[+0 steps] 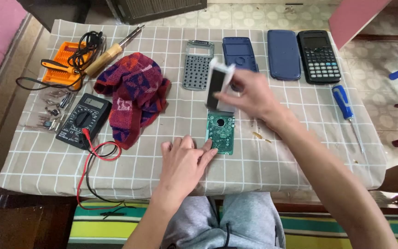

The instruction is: Cleaning the contact points of a calculator's keypad membrane and circuit board using a cleaning block and a small scraping tool.

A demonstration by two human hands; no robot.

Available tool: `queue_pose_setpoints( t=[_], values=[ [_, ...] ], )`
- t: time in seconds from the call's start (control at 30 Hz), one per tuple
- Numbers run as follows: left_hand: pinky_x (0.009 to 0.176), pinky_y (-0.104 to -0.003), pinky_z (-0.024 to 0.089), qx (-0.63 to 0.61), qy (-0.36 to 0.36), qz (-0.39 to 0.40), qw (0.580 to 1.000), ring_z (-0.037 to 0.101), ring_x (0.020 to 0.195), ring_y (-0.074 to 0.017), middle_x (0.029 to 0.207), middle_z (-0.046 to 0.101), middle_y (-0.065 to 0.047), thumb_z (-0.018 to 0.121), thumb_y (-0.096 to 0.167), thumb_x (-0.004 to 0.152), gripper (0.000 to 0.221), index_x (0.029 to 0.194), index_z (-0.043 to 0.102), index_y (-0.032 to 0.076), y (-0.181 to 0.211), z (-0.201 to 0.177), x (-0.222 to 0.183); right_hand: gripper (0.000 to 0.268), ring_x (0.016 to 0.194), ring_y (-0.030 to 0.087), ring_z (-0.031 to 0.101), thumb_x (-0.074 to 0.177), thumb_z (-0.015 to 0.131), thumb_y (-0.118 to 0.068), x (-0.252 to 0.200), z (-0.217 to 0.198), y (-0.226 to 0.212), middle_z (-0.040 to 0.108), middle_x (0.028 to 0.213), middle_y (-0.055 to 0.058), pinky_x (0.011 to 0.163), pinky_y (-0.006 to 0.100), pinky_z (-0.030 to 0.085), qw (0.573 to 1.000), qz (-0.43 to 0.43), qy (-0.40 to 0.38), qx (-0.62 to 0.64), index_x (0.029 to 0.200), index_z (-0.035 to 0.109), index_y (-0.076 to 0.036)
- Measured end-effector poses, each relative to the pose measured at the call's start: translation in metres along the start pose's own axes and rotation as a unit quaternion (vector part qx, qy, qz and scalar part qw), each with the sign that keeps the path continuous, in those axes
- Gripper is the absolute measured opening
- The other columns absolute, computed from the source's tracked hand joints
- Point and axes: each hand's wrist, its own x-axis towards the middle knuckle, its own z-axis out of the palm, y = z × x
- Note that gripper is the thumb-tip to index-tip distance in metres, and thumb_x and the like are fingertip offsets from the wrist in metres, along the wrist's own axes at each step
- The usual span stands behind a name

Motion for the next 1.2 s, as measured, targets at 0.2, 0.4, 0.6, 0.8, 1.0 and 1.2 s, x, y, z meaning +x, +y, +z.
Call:
queue_pose_setpoints(
  t=[0.2,0.4,0.6,0.8,1.0,1.2],
  values=[
    [0.081,-0.048,0.037,0.025,0.027,0.009,0.999,0.058,0.08,-0.0296,0.08,0.052,-0.007,0.039,0.056,0.104,0.05,0.121,0.076,0.028,0.004,0.004,-0.004,0.027,0.083,0.029,0.069,0.088,0.088,-0.016,0.005,-0.006,-0.002,0.07,0.089,0.014,0.079,0.038,0.055,1.0,-0.029,0.006,-0.004,0.101,0.072,0.001],
    [0.079,-0.047,0.037,0.034,0.056,0.004,0.998,0.057,0.078,-0.0283,0.077,0.053,-0.006,0.041,0.056,0.104,0.05,0.12,0.077,0.025,0.007,0.011,-0.008,0.032,0.077,0.029,0.064,0.09,0.09,-0.023,0.001,-0.014,0.025,0.067,0.084,0.012,0.075,0.04,0.053,0.986,-0.111,0.054,-0.114,0.098,0.067,-0.001],
    [0.075,-0.045,0.037,0.048,0.116,-0.003,0.992,0.057,0.075,-0.0273,0.075,0.053,-0.006,0.044,0.055,0.104,0.048,0.118,0.078,0.022,0.014,0.021,-0.013,0.033,0.08,0.03,0.067,0.087,0.089,-0.024,-0.049,-0.024,0.006,0.071,0.088,0.014,0.074,0.039,0.055,0.987,-0.031,0.069,-0.14,0.098,0.069,-0.001],
    [0.069,-0.045,0.034,0.122,0.171,0.013,0.978,0.052,0.067,-0.0253,0.071,0.057,-0.003,0.056,0.05,0.1,0.036,0.115,0.08,0.028,0.012,0.03,-0.011,0.025,0.055,0.009,0.038,0.091,0.083,-0.025,-0.067,-0.032,0.009,0.063,0.072,0.003,0.046,0.023,0.029,0.984,0.132,-0.002,-0.122,0.098,0.07,-0.005],
    [0.072,-0.046,0.036,0.108,0.134,0.0,0.985,0.056,0.071,-0.0271,0.076,0.063,-0.004,0.054,0.053,0.1,0.039,0.116,0.08,0.028,0.013,0.028,-0.011,0.041,0.065,0.009,0.051,0.089,0.084,-0.012,-0.055,-0.043,-0.009,0.075,0.098,0.009,0.05,0.021,0.041,0.992,0.04,0.081,-0.086,0.125,0.07,0.003],
    [0.074,-0.044,0.035,0.098,0.135,0.002,0.986,0.056,0.074,-0.0245,0.076,0.063,-0.002,0.055,0.054,0.099,0.041,0.119,0.079,0.027,0.012,0.029,-0.013,0.023,0.063,0.015,0.046,0.092,0.085,-0.019,-0.043,-0.049,0.013,0.063,0.074,0.0,0.062,0.032,0.037,0.981,-0.04,0.069,-0.177,0.081,0.066,-0.012]
  ],
)
